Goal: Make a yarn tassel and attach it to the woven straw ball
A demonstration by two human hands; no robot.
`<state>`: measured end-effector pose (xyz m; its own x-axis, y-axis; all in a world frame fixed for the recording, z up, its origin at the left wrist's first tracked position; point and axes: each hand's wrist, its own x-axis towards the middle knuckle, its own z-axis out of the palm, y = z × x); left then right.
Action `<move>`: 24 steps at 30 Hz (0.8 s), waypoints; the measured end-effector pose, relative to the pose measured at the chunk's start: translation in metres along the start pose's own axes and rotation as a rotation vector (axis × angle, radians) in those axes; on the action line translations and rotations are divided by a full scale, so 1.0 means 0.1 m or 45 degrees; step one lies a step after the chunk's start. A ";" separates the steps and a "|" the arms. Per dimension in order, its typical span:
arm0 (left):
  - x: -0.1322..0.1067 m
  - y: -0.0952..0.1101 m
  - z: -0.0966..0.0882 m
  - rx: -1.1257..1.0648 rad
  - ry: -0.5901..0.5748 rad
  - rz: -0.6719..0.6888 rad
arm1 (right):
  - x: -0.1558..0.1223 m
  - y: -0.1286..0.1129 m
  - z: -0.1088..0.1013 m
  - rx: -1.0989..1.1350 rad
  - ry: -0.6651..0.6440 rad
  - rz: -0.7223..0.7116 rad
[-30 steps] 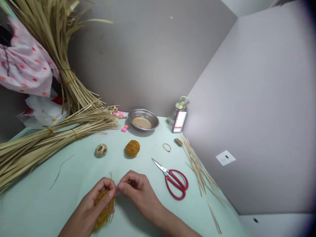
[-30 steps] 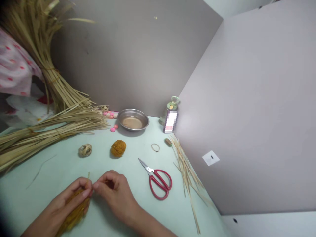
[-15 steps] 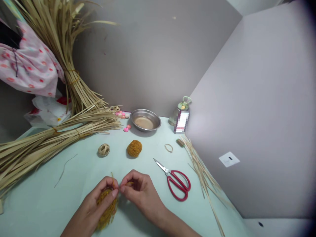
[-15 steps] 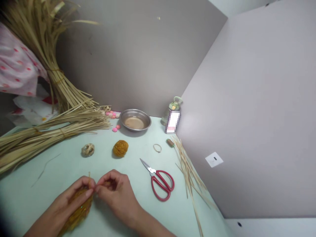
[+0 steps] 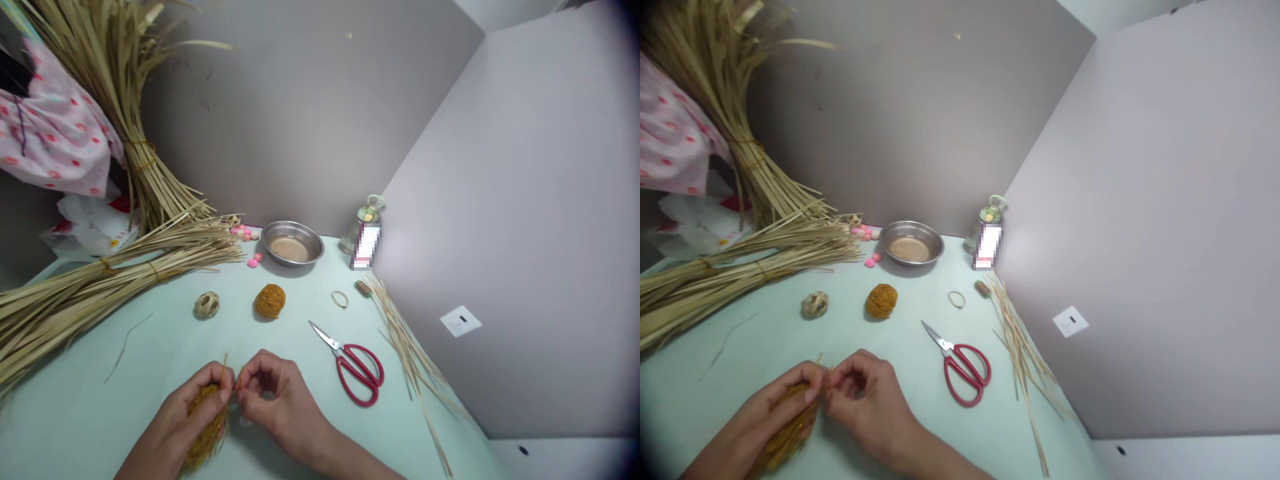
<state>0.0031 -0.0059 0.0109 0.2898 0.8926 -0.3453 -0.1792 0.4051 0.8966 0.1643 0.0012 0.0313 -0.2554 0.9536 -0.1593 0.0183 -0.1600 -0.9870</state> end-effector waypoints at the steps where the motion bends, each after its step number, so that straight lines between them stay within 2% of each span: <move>1: 0.00 0.00 0.01 -0.015 0.011 -0.010 | 0.00 0.00 0.00 0.008 -0.002 0.002; 8: -0.01 -0.01 0.00 -0.012 -0.002 -0.015 | -0.02 -0.05 -0.01 0.017 -0.021 0.023; 13: -0.01 -0.05 0.02 0.035 0.042 0.081 | -0.03 -0.05 -0.03 -0.089 -0.202 -0.003; 19: 0.01 -0.09 0.01 0.059 0.052 0.063 | -0.03 -0.04 -0.04 -0.137 -0.070 0.003; 24: 0.00 -0.08 0.00 0.118 0.038 0.076 | -0.03 -0.04 -0.06 -0.203 -0.102 -0.015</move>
<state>0.0050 -0.0089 0.0040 0.2526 0.9208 -0.2972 -0.1074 0.3320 0.9372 0.1709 0.0008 0.0360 -0.3326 0.9309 -0.1513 0.1664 -0.1000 -0.9810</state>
